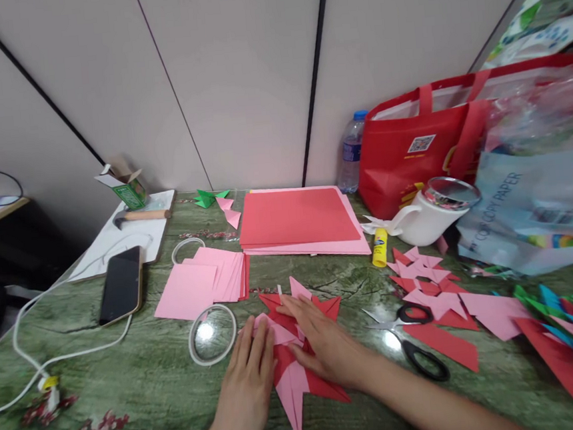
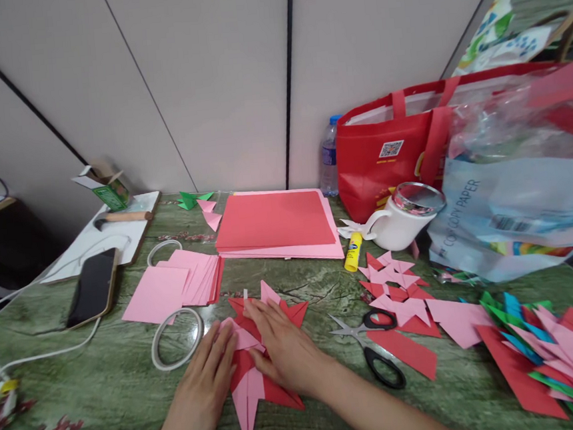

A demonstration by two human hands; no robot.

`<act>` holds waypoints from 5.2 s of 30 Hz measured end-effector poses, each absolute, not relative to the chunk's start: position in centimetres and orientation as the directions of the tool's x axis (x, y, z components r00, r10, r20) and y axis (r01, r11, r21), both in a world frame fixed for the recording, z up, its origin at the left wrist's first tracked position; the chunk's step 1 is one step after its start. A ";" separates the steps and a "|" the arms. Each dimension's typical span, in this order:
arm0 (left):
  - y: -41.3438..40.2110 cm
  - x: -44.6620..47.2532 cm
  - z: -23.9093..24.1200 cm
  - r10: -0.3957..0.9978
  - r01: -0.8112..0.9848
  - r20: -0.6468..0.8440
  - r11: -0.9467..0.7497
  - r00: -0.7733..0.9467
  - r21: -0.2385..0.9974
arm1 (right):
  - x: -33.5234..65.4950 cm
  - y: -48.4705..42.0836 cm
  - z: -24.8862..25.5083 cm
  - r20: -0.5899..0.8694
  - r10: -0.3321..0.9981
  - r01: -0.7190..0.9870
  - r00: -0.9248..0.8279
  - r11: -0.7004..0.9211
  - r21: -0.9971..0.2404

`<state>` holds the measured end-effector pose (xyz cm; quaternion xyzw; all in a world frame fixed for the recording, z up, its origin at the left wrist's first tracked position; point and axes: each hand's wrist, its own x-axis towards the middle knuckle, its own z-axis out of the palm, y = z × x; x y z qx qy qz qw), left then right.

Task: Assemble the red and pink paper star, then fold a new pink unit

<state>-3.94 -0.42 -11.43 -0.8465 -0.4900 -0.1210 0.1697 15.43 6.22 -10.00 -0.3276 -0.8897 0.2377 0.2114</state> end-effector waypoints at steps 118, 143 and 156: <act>4.6 -2.0 -10.4 0.861 0.866 0.256 -0.482 0.440 0.134 | 15.4 6.2 -10.3 0.306 0.725 0.471 -0.617 0.652 -0.594; 5.5 -2.4 -11.1 0.849 0.809 0.301 -0.514 0.434 0.284 | 15.2 6.4 -11.0 0.228 0.804 0.525 -0.550 0.545 -0.654; 5.4 -2.3 -11.2 0.870 0.767 0.391 -0.464 0.300 0.444 | 15.3 6.5 -10.3 0.232 0.803 0.478 -0.549 0.530 -0.701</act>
